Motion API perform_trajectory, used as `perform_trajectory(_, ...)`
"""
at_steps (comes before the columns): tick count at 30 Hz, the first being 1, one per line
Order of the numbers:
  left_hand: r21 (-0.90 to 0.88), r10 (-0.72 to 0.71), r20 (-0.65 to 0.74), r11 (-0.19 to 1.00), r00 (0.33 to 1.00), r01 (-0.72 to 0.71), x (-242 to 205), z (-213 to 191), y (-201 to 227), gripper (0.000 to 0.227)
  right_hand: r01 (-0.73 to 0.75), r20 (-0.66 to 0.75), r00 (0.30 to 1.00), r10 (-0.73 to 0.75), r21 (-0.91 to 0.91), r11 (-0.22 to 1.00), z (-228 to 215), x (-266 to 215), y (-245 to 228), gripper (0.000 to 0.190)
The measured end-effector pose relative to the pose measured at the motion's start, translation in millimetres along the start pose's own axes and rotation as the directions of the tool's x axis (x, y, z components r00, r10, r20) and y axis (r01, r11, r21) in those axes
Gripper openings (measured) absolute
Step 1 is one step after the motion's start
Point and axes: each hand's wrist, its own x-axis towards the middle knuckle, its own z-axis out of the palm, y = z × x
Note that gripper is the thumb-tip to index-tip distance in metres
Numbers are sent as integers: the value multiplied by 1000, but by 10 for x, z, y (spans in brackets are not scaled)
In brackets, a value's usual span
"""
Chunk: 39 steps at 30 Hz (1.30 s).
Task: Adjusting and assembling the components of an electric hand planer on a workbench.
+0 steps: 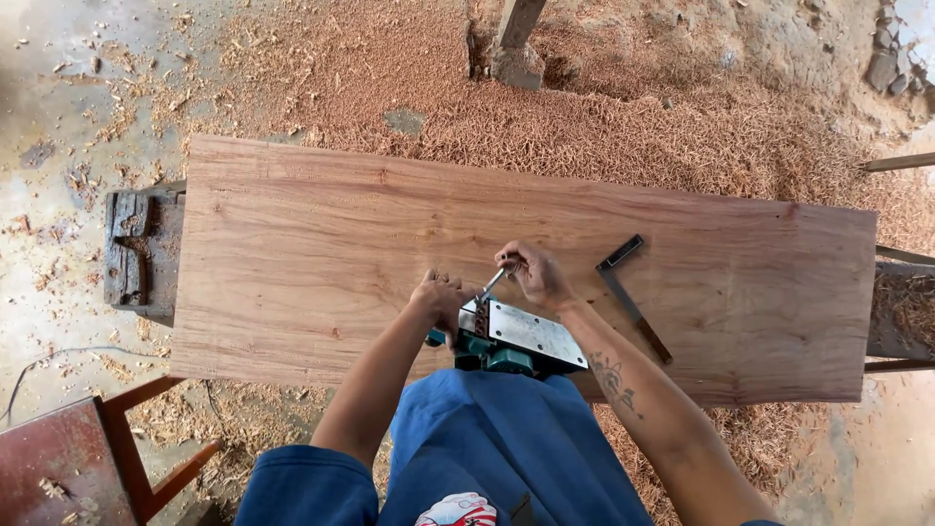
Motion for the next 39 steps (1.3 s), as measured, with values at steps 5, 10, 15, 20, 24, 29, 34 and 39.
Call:
perform_trajectory(5, -30, -16, -13, 999, 1000, 15, 39, 0, -53, 143, -215, -98, 967, 234, 170, 962, -40, 137, -114, 7)
perform_trajectory(10, -93, -38, 17, 995, 999, 39, 12, 12, -58, 140, -363, -6, 931, 364, -102, 926, 167, -27, -41, 12)
perform_trajectory(15, -91, -42, -13, 995, 999, 41, -4, 21, -71, 138, -98, 235, 944, 233, -475, 874, 358, -291, -44, 21)
perform_trajectory(20, -90, -38, -15, 995, 999, 36, -42, -3, -62, 139, -40, 319, 927, 199, -443, 896, 382, -232, -435, 22)
perform_trajectory(24, -91, -25, -20, 996, 999, 23, -30, 11, -74, 137, 25, 355, 920, 166, -476, 879, 375, -168, -477, 18)
perform_trajectory(29, -108, -31, -17, 994, 999, 29, -67, -8, -70, 134, 100, 387, 912, 136, -533, 840, 390, -148, -422, 13)
perform_trajectory(34, -116, -21, -43, 993, 999, 16, -19, 33, -94, 135, 199, 427, 901, 79, -567, 799, 406, -103, -451, 14)
perform_trajectory(39, -98, -32, -29, 995, 999, 29, -14, 34, -85, 139, 120, 399, 890, 221, -671, 731, 445, -125, -411, 16)
